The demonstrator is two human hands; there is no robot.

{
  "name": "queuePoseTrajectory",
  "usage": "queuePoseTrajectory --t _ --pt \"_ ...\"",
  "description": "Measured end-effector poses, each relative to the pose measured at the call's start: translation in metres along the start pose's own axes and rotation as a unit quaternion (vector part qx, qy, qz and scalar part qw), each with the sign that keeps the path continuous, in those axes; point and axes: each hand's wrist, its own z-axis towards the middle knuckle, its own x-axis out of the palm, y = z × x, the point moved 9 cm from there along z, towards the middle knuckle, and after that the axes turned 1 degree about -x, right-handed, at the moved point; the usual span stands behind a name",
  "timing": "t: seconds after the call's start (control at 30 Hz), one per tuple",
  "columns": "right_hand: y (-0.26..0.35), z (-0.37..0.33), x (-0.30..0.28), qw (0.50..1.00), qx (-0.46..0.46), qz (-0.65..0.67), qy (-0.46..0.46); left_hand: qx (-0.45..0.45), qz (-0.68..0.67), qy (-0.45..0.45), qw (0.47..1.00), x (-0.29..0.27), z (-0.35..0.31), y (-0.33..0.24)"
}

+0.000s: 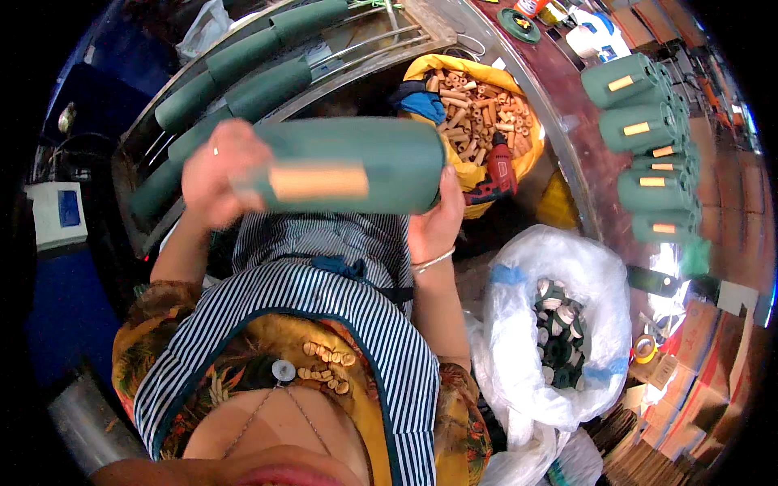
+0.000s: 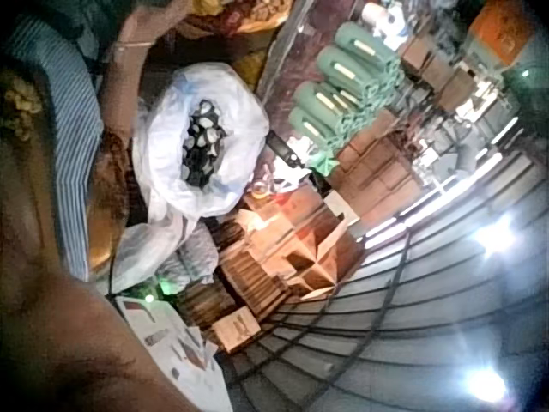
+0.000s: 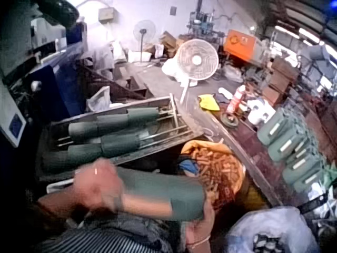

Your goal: The person inserts wooden sticks into green cylindrical sleeves, uses a handheld power tool to secure them, and wipes the assembled pieces with a blue cloth.

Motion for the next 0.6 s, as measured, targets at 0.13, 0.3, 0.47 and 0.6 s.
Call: queuePoseTrajectory --t 0.13,0.3,0.47,0.6 --pt "-0.028 -0.01 -0.024 0.991 0.115 0.061 -0.024 0.116 -0.029 0.014 0.993 0.0 0.003 -0.029" --pt "0.024 -0.028 0.002 0.829 -0.245 -0.502 0.027 -0.548 -0.467 -0.178 0.67 0.037 -0.047 0.086" --pt "-0.009 0.006 -0.032 0.983 0.085 -0.147 -0.071 0.141 -0.01 0.081 0.987 0.035 -0.017 -0.047" --pt "-0.001 -0.007 -0.029 0.976 -0.052 -0.211 -0.024 -0.253 -0.212 -0.071 0.941 0.018 -0.01 0.04"
